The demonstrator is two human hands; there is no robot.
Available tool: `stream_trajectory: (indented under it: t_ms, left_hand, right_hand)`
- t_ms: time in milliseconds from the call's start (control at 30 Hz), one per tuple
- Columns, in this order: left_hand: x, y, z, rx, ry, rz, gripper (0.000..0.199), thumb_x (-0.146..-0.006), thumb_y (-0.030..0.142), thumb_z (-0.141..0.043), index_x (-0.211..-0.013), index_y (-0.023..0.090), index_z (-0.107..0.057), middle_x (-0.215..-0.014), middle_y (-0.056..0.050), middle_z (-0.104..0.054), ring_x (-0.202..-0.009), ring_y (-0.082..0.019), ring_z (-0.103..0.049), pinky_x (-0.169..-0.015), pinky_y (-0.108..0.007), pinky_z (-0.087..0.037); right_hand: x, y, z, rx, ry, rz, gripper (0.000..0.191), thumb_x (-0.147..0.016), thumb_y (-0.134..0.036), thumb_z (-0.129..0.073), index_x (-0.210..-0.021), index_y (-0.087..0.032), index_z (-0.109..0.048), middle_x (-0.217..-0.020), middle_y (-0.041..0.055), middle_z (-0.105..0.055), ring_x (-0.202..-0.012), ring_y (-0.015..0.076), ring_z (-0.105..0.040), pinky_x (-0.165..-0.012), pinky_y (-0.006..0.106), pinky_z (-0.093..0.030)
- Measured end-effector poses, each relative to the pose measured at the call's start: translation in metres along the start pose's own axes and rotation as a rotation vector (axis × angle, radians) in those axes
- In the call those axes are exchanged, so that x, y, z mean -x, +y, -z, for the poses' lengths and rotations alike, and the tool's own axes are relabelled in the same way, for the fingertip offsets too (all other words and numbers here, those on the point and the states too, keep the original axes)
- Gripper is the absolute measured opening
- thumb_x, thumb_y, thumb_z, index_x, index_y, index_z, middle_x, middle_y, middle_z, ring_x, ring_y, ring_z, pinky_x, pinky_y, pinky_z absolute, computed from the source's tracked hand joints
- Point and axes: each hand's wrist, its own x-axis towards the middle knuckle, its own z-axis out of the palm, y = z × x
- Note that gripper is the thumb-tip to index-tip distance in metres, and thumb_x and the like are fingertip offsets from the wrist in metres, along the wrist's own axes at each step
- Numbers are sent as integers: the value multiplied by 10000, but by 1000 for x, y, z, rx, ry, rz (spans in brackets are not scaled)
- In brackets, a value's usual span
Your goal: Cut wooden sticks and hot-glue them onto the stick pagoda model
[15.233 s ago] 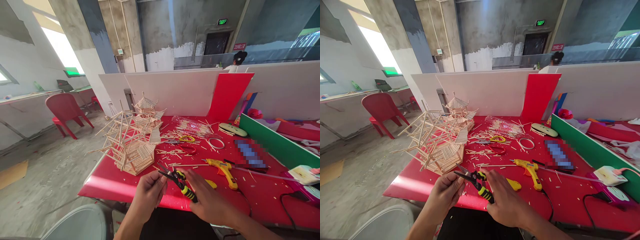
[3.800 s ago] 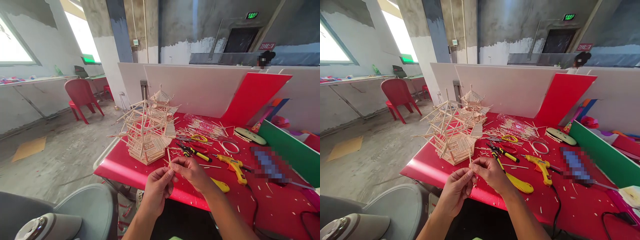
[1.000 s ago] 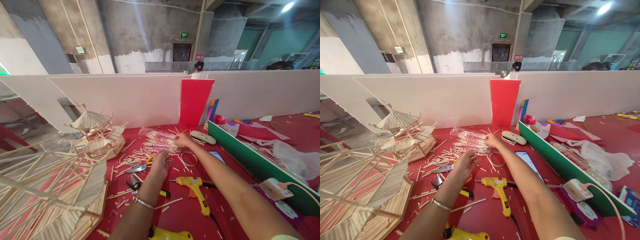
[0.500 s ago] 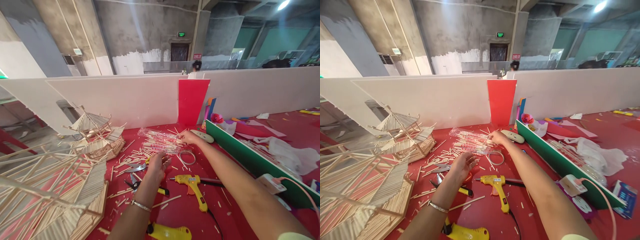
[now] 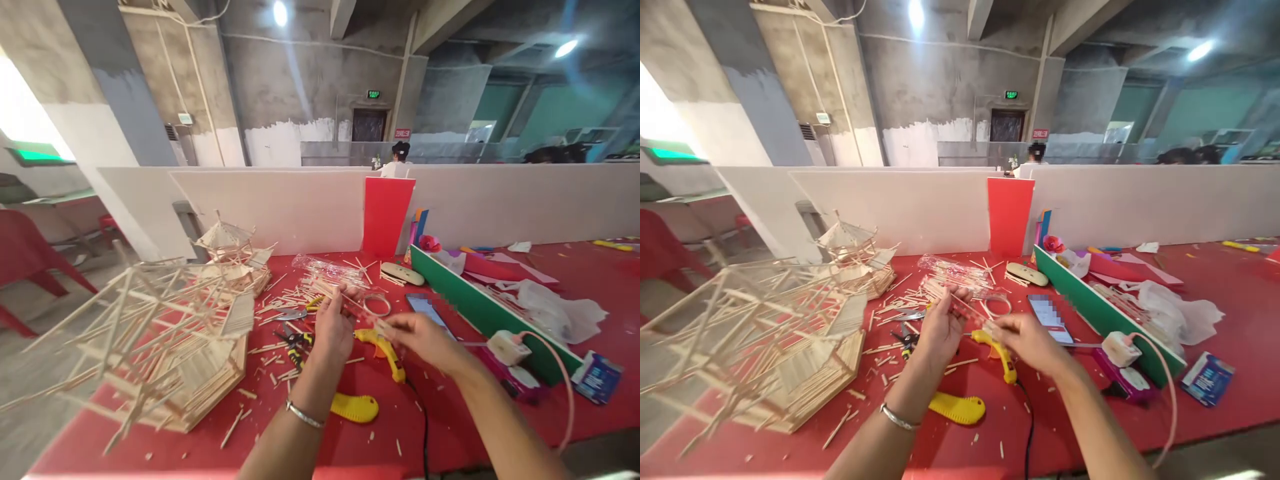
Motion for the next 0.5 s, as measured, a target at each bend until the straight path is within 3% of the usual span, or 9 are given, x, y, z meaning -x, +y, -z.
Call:
stream_trajectory:
  t_ms: [67,133,233,333,400,500]
  left_hand:
    - [26,6,9,27,-12,-116,253,-867,436,-676,-839,200,-589,-705,16,-617,-678,-118,-622,-710,-236,-505]
    - [50,14,20,-9,-54,-258,340,-847,528,-665,-880,195,-607,-598,48,-539,-561,-110,-563,-617,-233,-478]
    - [78,29,32,-113,-107,-382,434,-855,604,-605,-989,191,-623,-553,73,-474,-473,-100,-494,-511,-224,-407]
    - [97,46,38,-172,-156,-380,416,-873,588,-591,-896,173,-620,-569,59,-495,-476,-91,-495,-510,-219,-395]
    - [106,55,43,-204,-171,-380,409,-865,569,-616,-777,170,-586,-565,50,-508,-471,-84,-494,-512,-215,-397]
    - [117,57,53,-258,-199,-396,410,-863,554,-624,-704,187,-533,-517,56,-496,-436,-89,-492,-490,-218,-393]
  right_hand:
    - [22,-5,-55,-117,-46,48,502,-881,-682,-483,-870,-207,-645,-728,-12,-567,-650,128,-534,-589,249,-454]
    - [39,-12,-105,-472,-94,51,490,-843,-699,-541,-850,-215,-618,-707,-11,-534,-600,120,-511,-525,236,-438]
    - [56,-24,-162,-728,-132,45,527,-835,-739,-514,-805,-214,-547,-657,1,-548,-550,128,-524,-400,205,-360]
    - [67,-34,-196,-787,-137,81,538,-873,-740,-457,-746,-217,-472,-444,-82,-393,-367,67,-340,-377,188,-259]
    - [73,-40,-207,-820,-125,90,561,-849,-758,-484,-709,-216,-446,-427,-114,-299,-353,36,-212,-383,189,-186]
    - [80,-49,-215,-883,-69,65,598,-795,-776,-548,-648,-210,-421,-477,-100,-284,-392,29,-199,-399,202,-117]
